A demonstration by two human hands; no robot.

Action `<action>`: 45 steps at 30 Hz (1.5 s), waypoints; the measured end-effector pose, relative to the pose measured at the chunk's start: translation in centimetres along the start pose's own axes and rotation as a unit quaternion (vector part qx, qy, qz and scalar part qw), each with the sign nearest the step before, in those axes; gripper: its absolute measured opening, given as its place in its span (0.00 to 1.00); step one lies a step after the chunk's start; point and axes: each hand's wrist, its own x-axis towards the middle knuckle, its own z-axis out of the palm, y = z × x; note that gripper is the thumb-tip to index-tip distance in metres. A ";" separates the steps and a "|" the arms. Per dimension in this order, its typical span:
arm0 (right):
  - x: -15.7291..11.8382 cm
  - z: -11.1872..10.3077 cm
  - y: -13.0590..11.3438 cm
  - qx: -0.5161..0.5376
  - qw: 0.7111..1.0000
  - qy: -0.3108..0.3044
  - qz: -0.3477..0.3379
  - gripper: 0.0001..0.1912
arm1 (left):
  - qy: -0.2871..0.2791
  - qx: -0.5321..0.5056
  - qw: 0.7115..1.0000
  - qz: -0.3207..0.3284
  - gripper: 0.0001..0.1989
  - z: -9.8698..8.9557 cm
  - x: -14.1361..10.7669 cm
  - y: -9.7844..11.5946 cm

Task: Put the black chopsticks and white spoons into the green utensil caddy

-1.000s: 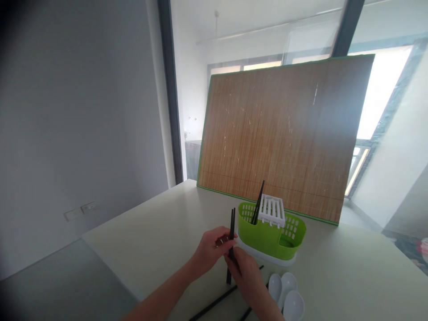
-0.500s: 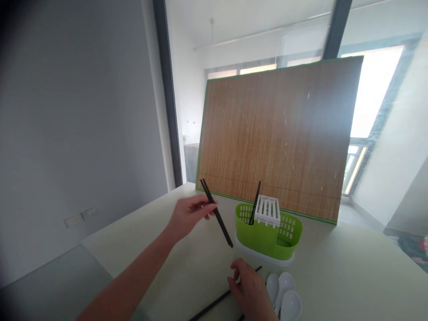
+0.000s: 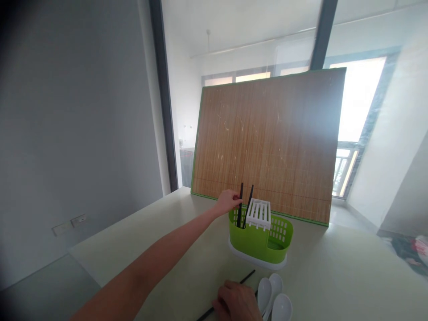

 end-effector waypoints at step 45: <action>-0.1 -2.1 0.6 0.026 0.988 0.141 0.052 0.09 | -0.142 0.276 0.932 -0.187 0.16 3.7 -25.6 0.4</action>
